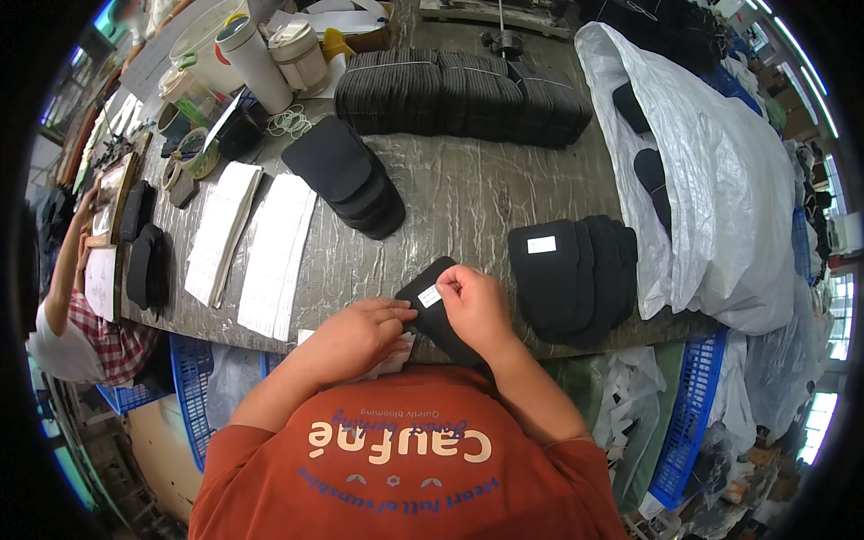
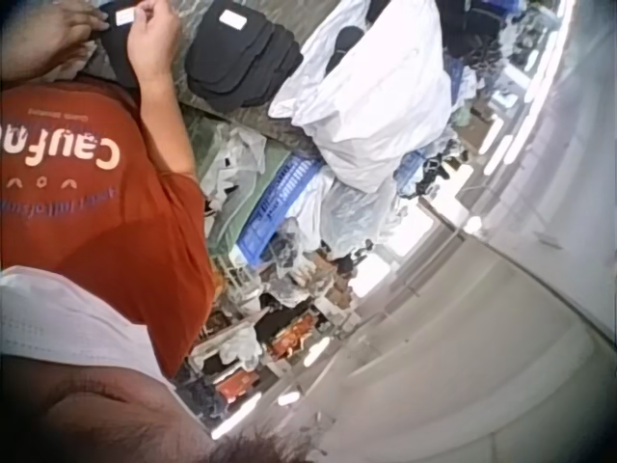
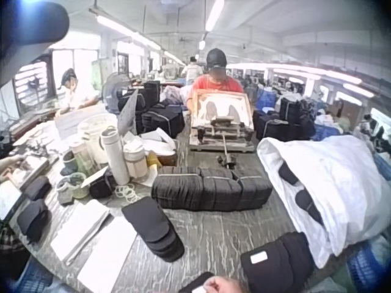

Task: Manually applying small identification labels to black fabric shoe components.

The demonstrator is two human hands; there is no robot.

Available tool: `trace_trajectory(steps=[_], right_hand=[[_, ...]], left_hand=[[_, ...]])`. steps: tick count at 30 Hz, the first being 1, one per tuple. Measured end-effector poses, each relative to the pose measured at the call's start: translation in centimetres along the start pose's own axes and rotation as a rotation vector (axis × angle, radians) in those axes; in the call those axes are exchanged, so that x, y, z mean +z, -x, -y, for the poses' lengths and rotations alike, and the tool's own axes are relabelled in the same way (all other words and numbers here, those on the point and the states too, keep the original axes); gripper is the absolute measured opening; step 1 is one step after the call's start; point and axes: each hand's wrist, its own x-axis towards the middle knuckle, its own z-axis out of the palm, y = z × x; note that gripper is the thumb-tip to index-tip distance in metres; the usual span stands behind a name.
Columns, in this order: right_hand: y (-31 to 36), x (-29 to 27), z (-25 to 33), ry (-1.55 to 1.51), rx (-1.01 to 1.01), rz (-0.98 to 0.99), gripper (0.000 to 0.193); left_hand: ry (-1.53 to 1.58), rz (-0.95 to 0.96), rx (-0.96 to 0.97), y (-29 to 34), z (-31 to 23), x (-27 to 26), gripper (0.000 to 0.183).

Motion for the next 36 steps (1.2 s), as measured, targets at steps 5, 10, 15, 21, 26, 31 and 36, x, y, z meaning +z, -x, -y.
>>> trace_trajectory(steps=[5, 10, 15, 21, 26, 31, 36], right_hand=[[-0.2, 0.0, 0.3, 0.063, -0.006, -0.007, 0.009], [-0.3, 0.2, -0.6, 0.075, -0.024, -0.02, 0.01], [-0.2, 0.2, 0.8, 0.058, 0.074, -0.073, 0.025], [-0.2, 0.4, 1.5, 0.216, 0.065, -0.094, 0.03], [-0.6, 0.4, 0.1, 0.399, -0.173, -0.288, 0.026], [-1.3, 0.6, -1.0, 0.36, -0.218, -0.298, 0.018], [-1.4, 0.7, -1.2, 0.227, -0.238, -0.425, 0.012]], left_hand=[[0.0, -0.002, 0.004, 0.0, 0.0, 0.0, 0.021], [-0.127, 0.041, 0.024, -0.8, -0.4, 0.3, 0.022], [-0.176, 0.062, 0.011, -1.1, -0.6, 0.5, 0.022], [-0.18, 0.071, 0.0, -1.1, -0.6, 0.7, 0.021], [-0.121, 0.035, -0.026, -0.9, -0.5, 0.8, 0.018], [0.004, -0.044, -0.044, -0.8, 0.0, 1.1, 0.018], [0.063, -0.04, -0.057, -0.4, 1.1, 1.5, 0.019]])
